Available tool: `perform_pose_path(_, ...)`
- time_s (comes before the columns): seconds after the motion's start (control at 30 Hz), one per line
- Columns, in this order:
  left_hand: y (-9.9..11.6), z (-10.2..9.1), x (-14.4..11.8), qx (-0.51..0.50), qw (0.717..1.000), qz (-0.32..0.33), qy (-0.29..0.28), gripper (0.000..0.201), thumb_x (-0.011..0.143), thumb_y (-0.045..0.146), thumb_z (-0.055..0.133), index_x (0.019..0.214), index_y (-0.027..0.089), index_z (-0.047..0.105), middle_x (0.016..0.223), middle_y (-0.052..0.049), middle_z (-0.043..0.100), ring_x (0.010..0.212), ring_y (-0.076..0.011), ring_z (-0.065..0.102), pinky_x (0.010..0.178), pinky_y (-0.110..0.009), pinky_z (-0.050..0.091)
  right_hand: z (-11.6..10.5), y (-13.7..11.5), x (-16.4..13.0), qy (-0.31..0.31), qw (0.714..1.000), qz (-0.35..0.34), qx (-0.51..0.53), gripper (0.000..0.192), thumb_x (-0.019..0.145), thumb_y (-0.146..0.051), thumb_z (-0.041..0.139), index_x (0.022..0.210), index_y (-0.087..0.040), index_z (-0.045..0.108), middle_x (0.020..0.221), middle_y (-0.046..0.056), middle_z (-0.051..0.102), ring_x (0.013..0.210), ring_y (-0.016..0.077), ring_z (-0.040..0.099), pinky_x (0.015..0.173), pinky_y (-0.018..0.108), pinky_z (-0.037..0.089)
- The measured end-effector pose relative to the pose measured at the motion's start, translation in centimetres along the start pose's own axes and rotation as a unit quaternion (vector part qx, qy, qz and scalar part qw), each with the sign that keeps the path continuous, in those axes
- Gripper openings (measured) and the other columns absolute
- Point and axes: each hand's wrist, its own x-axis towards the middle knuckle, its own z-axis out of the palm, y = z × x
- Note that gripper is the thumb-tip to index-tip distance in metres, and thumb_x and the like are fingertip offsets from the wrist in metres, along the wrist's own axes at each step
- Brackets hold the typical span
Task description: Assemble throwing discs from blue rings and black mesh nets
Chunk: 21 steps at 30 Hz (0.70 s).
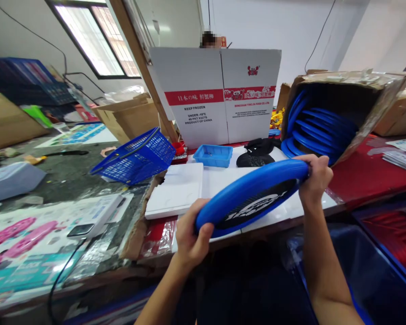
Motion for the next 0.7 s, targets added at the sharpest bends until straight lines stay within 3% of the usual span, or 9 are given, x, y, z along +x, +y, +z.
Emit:
perform_pose_path(0.07, -1.7, -1.1, -0.5, -0.026, 0.999, -0.001, -0.024, 0.042, 0.109, 0.051, 0.050, 0.140, 0.025, 0.064, 0.117, -0.011, 0.079, 0.096, -0.0295, 0.078, 0.081, -0.041, 0.064, -0.2, 0.7, -0.1, 0.022, 0.999, 0.026, 0.000, 0.064, 0.115, -0.056, 0.038, 0.075, -0.022, 0.075, 0.062, 0.003, 0.069, 0.059, 0.0217, 0.069, 0.062, 0.037, 0.051)
perform_pose_path(0.13, -1.6, -2.0, 0.6, -0.029, 0.997, 0.003, -0.077, 0.046, 0.108, 0.048, 0.054, 0.147, 0.025, 0.061, 0.128, -0.014, 0.077, 0.109, -0.0320, 0.077, 0.092, -0.044, 0.065, 0.0, 0.6, -0.3, 0.035, 0.999, 0.002, -0.025, 0.063, 0.114, -0.054, 0.042, 0.071, -0.022, 0.075, 0.058, 0.002, 0.066, 0.053, 0.0201, 0.064, 0.058, 0.036, 0.047)
perform_pose_path(0.27, 3.1, -2.6, 4.9, 0.046, 0.981, 0.055, -0.181, 0.066, 0.100, 0.051, 0.074, 0.158, 0.026, 0.054, 0.140, -0.016, 0.075, 0.123, -0.0352, 0.076, 0.104, -0.046, 0.063, 0.7, -0.9, -0.5, 0.061, 0.989, -0.105, -0.079, 0.062, 0.114, -0.045, 0.036, 0.074, -0.023, 0.077, 0.063, 0.006, 0.071, 0.057, 0.0219, 0.069, 0.062, 0.039, 0.050)
perform_pose_path(0.37, 6.4, -1.7, 7.1, 0.106, 0.967, 0.073, -0.219, 0.065, 0.102, 0.056, 0.074, 0.156, 0.024, 0.056, 0.139, -0.016, 0.077, 0.120, -0.0341, 0.078, 0.097, -0.042, 0.065, 0.9, -2.6, -0.4, 0.036, 0.980, -0.186, -0.059, 0.057, 0.112, -0.041, 0.037, 0.074, -0.023, 0.075, 0.067, 0.008, 0.074, 0.062, 0.0234, 0.071, 0.065, 0.040, 0.053)
perform_pose_path(0.53, 6.8, -0.1, 7.0, 0.108, 0.968, 0.078, -0.211, 0.041, 0.110, 0.045, 0.063, 0.144, 0.022, 0.061, 0.123, -0.011, 0.082, 0.102, -0.0281, 0.083, 0.083, -0.036, 0.065, 0.7, -5.6, 0.2, -0.136, 0.978, -0.150, -0.055, 0.056, 0.114, -0.034, 0.036, 0.074, -0.022, 0.074, 0.068, 0.006, 0.074, 0.062, 0.0188, 0.069, 0.066, 0.037, 0.050)
perform_pose_path(0.6, 6.4, 0.3, 6.3, 0.113, 0.972, 0.090, -0.183, 0.038, 0.110, 0.042, 0.064, 0.143, 0.022, 0.061, 0.122, -0.011, 0.083, 0.102, -0.0279, 0.083, 0.079, -0.034, 0.064, 1.0, -6.1, 0.2, -0.142, 0.979, -0.140, -0.052, 0.058, 0.114, -0.036, 0.037, 0.069, -0.022, 0.071, 0.063, 0.005, 0.070, 0.058, 0.0179, 0.066, 0.063, 0.036, 0.048)
perform_pose_path(0.7, 6.4, 1.0, 5.3, 0.140, 0.977, 0.095, -0.128, 0.036, 0.108, 0.036, 0.065, 0.141, 0.021, 0.061, 0.119, -0.012, 0.083, 0.097, -0.0278, 0.083, 0.075, -0.033, 0.063, 1.8, -5.8, -0.2, -0.087, 0.986, -0.135, -0.045, 0.060, 0.114, -0.035, 0.036, 0.065, -0.023, 0.068, 0.059, 0.004, 0.067, 0.052, 0.0174, 0.062, 0.059, 0.036, 0.046)
